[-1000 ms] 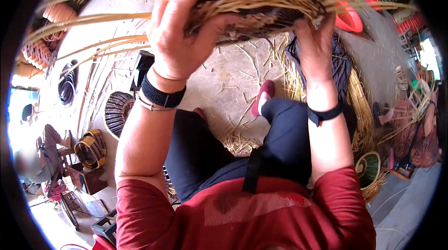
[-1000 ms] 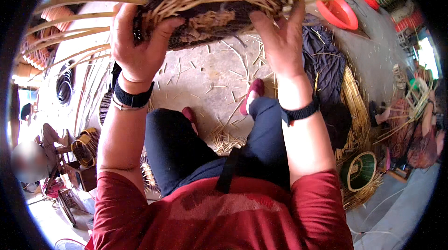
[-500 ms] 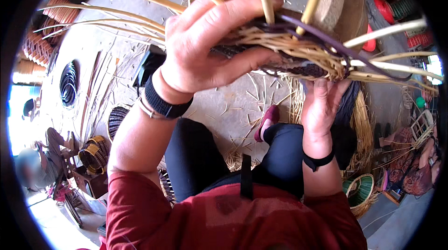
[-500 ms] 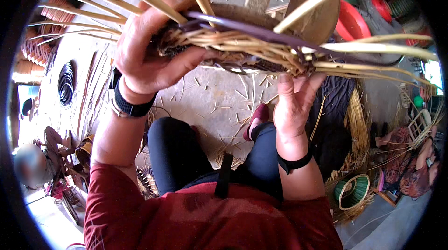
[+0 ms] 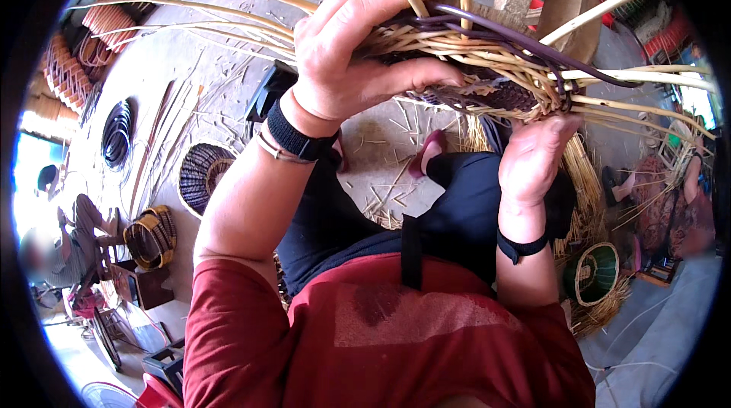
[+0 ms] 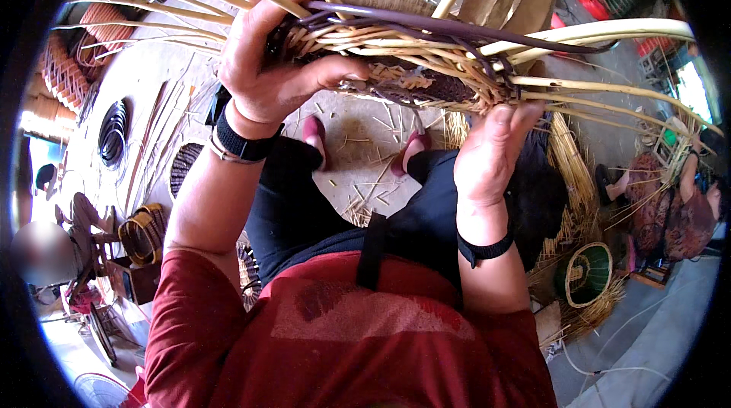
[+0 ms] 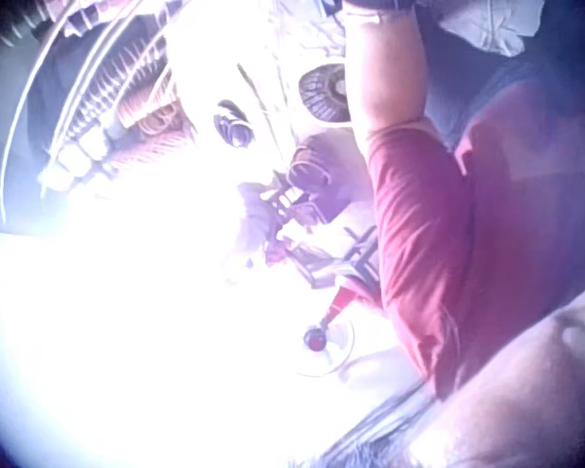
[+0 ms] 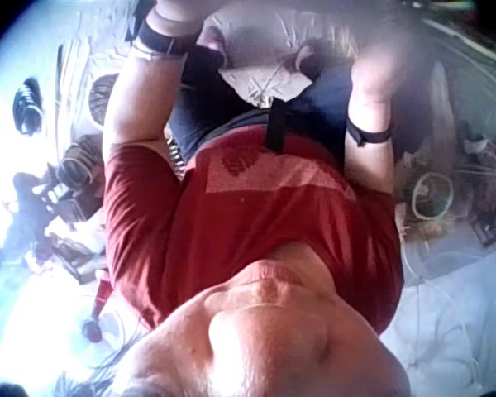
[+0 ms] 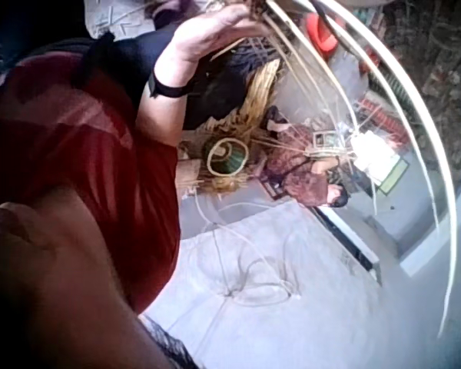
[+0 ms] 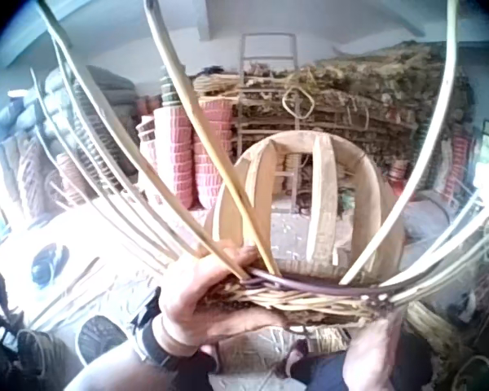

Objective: The person weaves a basket by hand, threading thin strips of material through a circular frame of wooden rods while sitting on the floor.

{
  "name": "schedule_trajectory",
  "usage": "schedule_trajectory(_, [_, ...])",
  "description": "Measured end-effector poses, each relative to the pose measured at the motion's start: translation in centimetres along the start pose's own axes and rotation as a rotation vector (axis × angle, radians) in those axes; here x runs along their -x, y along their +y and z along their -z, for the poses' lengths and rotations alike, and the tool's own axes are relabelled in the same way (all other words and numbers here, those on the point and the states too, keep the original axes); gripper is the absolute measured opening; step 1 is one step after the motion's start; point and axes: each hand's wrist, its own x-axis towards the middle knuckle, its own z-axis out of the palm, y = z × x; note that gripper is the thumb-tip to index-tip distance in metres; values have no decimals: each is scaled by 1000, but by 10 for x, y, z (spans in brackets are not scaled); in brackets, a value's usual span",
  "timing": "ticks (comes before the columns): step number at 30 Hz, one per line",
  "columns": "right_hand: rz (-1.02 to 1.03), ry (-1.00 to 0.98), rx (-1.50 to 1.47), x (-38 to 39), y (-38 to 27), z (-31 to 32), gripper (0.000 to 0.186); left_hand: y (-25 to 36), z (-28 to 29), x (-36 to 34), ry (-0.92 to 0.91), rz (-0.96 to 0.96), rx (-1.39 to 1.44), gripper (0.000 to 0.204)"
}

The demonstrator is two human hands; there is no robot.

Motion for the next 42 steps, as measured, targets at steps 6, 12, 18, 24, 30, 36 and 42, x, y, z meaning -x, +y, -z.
schedule_trajectory(6, [212,30,31,-25,15,-20,73,-31,-11,21,172,33,115,79])
schedule_trajectory(12, [251,-7,143,-64,105,-39,70,-106,-51,86,241,121,95,91])
schedule_trajectory(18, [-322,-230,291,16,187,-19,72,-74,-59,263,51,828,248,92])
schedule_trajectory(24, [-409,-376,356,106,224,38,68,46,-29,308,-139,1267,86,91])
schedule_trajectory(30, [-490,-339,325,125,169,45,59,80,-9,250,-78,1266,340,91])
schedule_trajectory(36, [-686,-305,358,145,133,60,64,115,9,242,-153,1299,141,88])
schedule_trajectory(42, [-783,-303,313,121,109,52,68,101,5,213,-167,1390,137,74])
